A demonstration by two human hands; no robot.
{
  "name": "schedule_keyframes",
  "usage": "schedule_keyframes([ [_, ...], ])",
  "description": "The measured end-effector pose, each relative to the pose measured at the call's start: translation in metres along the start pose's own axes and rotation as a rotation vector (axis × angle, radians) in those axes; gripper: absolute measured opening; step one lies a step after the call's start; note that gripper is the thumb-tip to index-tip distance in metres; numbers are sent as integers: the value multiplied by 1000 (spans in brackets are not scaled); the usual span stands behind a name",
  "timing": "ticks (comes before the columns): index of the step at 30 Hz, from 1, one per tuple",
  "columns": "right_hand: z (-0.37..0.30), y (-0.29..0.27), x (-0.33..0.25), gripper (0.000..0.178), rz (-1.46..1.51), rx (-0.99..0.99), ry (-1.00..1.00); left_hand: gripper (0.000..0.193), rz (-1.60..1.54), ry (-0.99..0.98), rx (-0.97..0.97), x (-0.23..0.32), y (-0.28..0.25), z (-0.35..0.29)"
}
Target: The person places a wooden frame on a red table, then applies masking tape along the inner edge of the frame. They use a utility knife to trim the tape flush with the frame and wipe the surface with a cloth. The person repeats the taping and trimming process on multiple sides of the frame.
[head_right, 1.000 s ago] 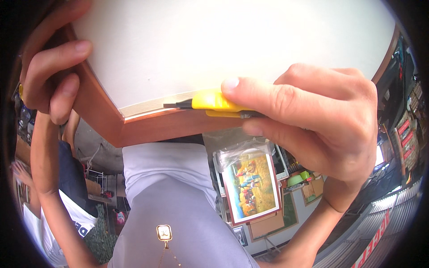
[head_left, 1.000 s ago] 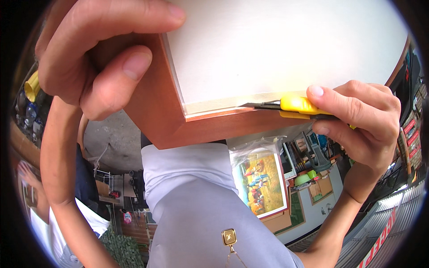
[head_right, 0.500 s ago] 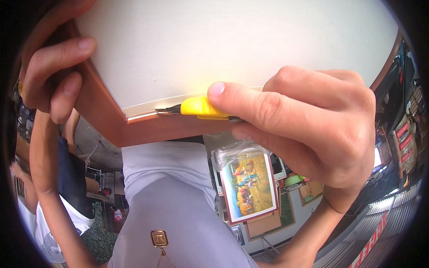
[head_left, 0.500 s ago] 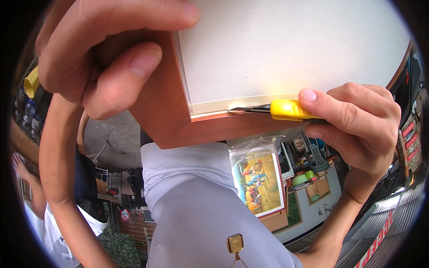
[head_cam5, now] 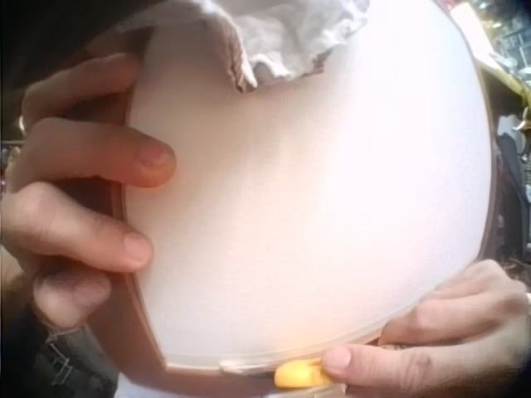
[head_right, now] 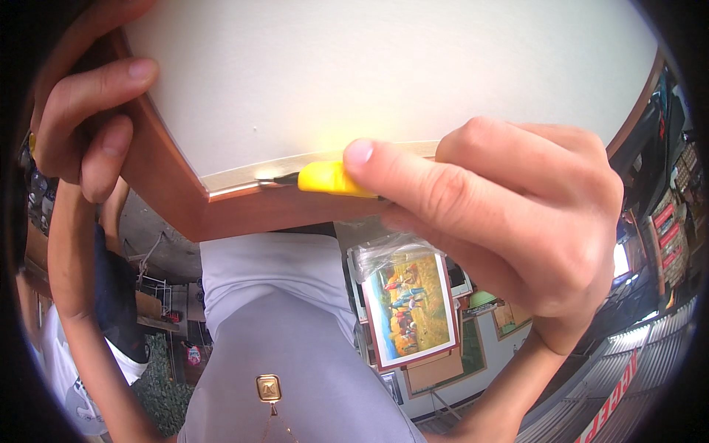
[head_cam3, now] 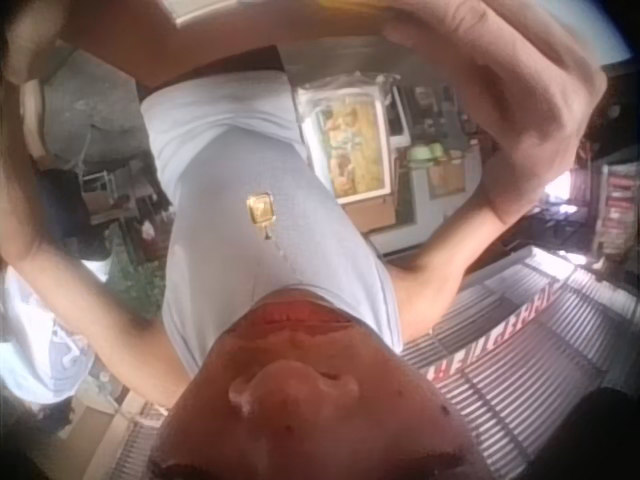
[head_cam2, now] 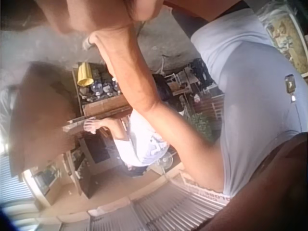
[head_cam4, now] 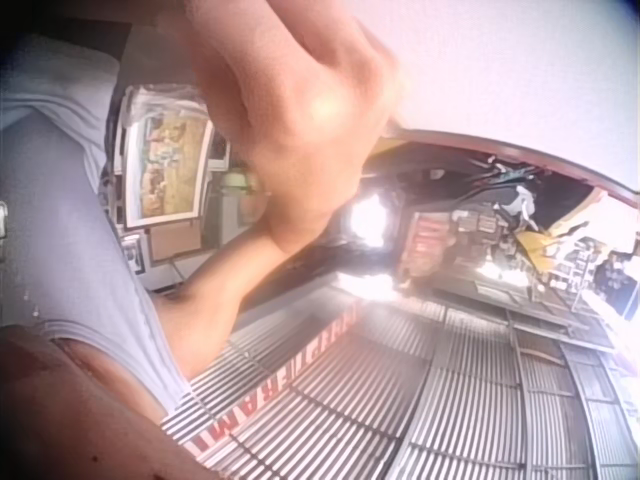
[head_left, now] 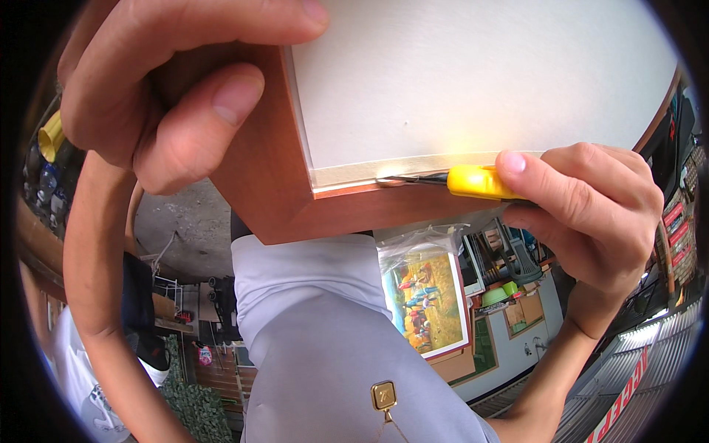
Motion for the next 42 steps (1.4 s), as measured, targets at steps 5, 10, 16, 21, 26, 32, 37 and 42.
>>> schedule_keyframes([
  [5, 3, 4, 8, 44, 60, 8, -41, 28, 8, -7, 2, 2, 0, -3],
  [10, 0, 3, 0, 44, 56, 30, 5, 28, -15, 41, 23, -5, -2, 0],
  [16, 1, 0, -4, 45, -27, 2, -22, 27, 14, 34, 46, 3, -2, 1],
  [21, 0, 0, -10, 47, -24, 37, 18, 26, 15, 67, 79, 1, 0, 4],
  [26, -13, -10, 1, 62, 33, 130, 86, 26, 33, 102, 108, -6, 5, 6],
  [32, -30, -16, 8, 52, 81, 124, 167, 25, 82, 180, 177, -15, 12, 8],
  [37, -40, -13, 7, 40, 147, 214, 359, 25, 182, 365, 245, -35, 12, 8],
  [42, -54, -19, 6, 34, 185, 253, 419, 25, 360, 605, 260, -55, 7, 13],
])
Point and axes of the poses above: each hand's wrist, its own z-axis towards the middle knuckle, its own y-axis out of the palm, x = y × z, the point moved 1 cm from there along z, towards the middle knuckle, and after that the axes turned 4 degrees about y, right-handed, at the moved point
